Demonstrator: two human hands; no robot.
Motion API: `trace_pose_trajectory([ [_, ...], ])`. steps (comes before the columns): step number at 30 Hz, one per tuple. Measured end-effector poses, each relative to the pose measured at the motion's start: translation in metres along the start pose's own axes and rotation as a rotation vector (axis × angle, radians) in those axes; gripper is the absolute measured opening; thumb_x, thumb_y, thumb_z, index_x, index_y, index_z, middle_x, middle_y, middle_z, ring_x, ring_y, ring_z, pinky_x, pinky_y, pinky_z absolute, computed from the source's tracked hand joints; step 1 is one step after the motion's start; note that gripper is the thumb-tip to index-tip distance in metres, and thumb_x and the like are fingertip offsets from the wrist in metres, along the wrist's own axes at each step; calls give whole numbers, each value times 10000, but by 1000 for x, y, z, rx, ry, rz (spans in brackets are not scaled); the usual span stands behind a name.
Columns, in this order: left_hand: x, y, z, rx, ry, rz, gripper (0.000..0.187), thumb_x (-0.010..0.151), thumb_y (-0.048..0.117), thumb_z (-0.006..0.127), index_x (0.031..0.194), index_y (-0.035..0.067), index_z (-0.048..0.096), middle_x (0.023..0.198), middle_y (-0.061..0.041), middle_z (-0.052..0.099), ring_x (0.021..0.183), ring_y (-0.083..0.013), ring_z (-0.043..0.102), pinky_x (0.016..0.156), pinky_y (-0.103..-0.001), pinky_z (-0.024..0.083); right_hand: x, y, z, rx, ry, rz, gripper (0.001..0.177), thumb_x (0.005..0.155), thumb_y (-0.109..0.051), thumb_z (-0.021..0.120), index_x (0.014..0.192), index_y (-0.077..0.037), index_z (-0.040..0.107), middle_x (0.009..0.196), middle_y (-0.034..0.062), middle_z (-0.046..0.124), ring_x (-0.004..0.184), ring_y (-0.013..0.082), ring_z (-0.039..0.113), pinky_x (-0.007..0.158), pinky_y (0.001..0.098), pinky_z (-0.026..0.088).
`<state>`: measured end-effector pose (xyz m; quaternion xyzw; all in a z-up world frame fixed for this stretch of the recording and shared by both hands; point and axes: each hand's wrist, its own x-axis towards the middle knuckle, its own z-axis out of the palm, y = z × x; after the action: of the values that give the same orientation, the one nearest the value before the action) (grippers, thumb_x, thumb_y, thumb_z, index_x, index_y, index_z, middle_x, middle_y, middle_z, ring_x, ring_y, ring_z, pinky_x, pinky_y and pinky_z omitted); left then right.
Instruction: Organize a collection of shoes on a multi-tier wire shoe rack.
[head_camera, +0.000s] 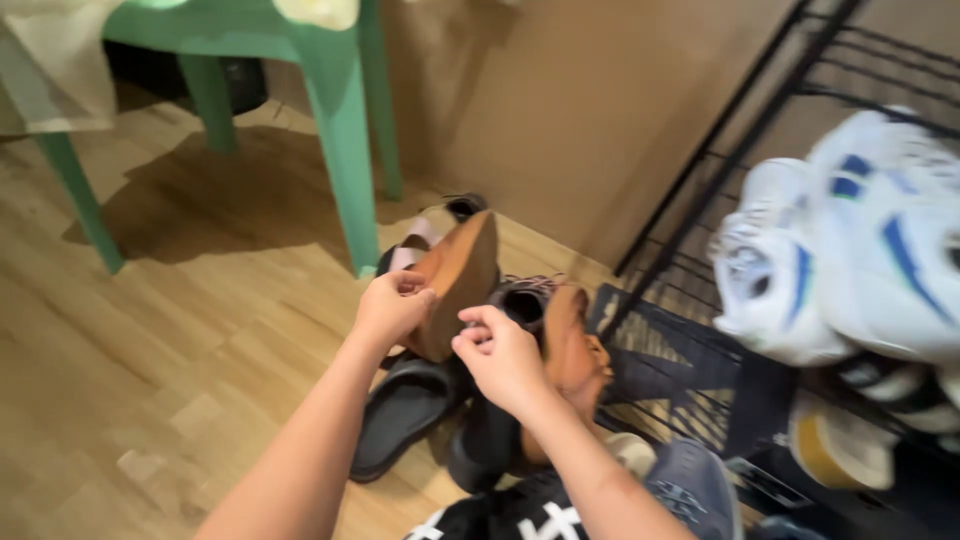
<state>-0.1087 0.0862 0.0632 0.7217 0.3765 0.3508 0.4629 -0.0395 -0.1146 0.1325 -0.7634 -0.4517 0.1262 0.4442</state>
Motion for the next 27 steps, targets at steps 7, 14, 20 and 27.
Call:
trace_pose_trajectory([
  [7,14,-68,-8,-159,345,8,287,858,155,673,1099,22,754,972,-147,794,890,-212,771,822,-334,595,60,28,110,228,-104,13,431,889,-89,677,1311,-15,632,1215,131,746,1068,186,747,914,317,579],
  [14,25,-84,-11,-123,273,48,365,835,162,697,1178,38,718,1084,-180,760,1017,-278,747,891,-369,575,78,32,161,78,5,-95,639,912,22,520,1537,-6,390,1451,256,563,1344,289,548,1061,345,448],
  [20,51,-106,3,81,13,-59,550,867,324,681,1367,101,628,1285,-228,662,1228,-380,624,1027,-416,497,77,-13,145,108,-228,377,768,897,-62,461,1627,-142,236,1296,197,669,1136,309,663,950,349,508],
  [27,65,-131,12,300,-195,-181,581,924,470,617,1370,98,626,1294,-220,666,1226,-396,617,1030,-443,495,77,-9,138,133,-300,287,847,842,-23,507,1625,-119,198,1441,178,592,1269,254,594,1019,298,456],
])
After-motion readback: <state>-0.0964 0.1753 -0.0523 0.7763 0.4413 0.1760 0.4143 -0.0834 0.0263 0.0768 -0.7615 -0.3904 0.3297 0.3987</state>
